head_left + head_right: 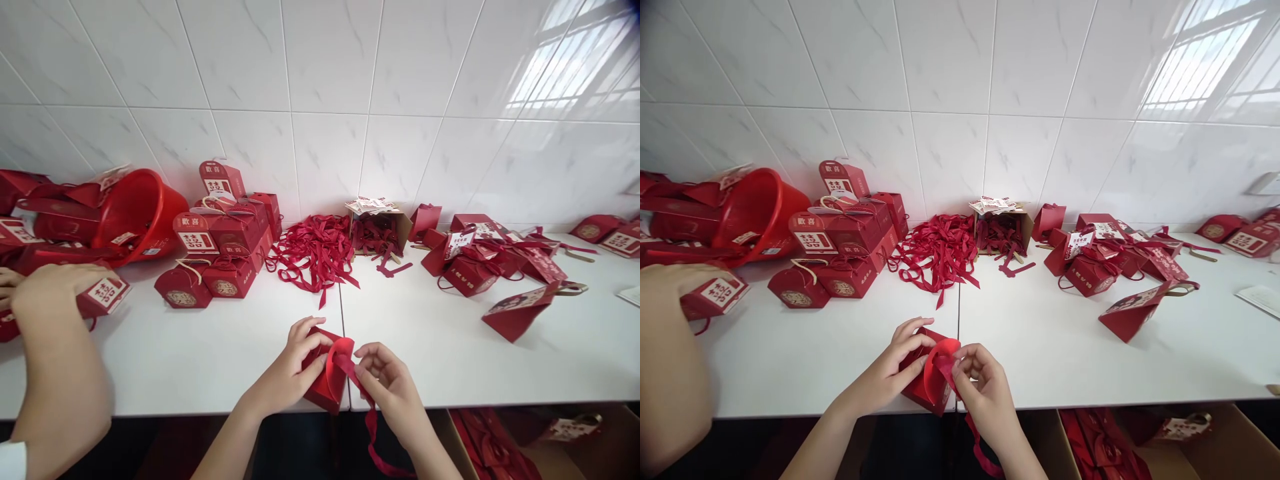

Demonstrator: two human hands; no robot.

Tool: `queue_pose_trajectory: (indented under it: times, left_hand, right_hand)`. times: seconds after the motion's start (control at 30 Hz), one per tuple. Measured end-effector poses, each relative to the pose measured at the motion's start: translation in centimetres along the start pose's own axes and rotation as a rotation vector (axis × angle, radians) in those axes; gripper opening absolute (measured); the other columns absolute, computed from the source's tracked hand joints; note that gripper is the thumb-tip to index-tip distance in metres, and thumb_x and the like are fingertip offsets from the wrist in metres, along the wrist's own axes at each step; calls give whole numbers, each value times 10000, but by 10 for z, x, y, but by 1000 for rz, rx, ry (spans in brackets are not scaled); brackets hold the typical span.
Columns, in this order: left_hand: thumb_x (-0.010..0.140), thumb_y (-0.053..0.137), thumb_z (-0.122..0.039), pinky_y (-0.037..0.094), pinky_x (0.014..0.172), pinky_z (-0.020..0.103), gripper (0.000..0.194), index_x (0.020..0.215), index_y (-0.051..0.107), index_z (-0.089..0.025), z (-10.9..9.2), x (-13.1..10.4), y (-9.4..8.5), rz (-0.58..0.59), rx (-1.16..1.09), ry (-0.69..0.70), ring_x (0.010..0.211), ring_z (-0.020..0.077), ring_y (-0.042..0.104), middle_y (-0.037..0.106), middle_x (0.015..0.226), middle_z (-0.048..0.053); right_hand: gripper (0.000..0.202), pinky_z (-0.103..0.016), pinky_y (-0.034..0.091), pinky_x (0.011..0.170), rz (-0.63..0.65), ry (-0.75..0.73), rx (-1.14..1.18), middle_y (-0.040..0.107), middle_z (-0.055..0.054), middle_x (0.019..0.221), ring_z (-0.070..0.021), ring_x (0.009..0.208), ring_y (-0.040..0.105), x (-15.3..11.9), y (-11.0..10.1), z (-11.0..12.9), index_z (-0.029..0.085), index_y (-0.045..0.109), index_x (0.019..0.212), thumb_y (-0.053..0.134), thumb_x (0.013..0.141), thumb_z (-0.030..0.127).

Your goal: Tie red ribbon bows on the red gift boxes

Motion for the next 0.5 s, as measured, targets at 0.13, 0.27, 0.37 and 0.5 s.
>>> queue_pose_trajectory:
  times: [0.13,0.27,0.37,0.5]
  left_hand:
    - [897,447,-287,294,1111,471,120,919,559,-250,-2,0,0,-14,-1,-4,1391,256,229,353,1433,60]
    - [915,398,-262,296,1106,459,131,853,510,-238,-4,0,-3,-19,-27,5,1395,235,218,364,1430,57]
    - [916,388,-248,270,1116,461,139,816,483,-233,-9,0,-8,-43,-57,18,1422,228,134,353,1452,41]
    - [919,385,-246,247,1127,444,144,805,472,-229,-27,-4,-18,-97,-73,99,1425,218,110,343,1467,25]
  right_hand:
    - [257,-204,380,502,17,-15,-75,501,35,655,-87,569,459,4,7,0,195,546,926,627,819,414]
    - [238,-255,442,558,8,-81,-300,558,-6,739,-136,649,535,9,7,6,213,556,999,568,854,402]
    - [257,-363,468,840,-53,-243,-525,570,-83,1032,-212,990,555,12,6,21,242,604,1076,526,879,387]
    - [256,-402,366,1024,97,-273,-553,468,-80,1290,-232,1282,383,21,23,29,296,621,1111,491,905,378]
Point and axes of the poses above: each hand's wrist, its own x-axis towards the middle knuckle, its own y-axis out of the palm, z = x × y, the point moved 6 cm from there along x, towards the middle knuckle
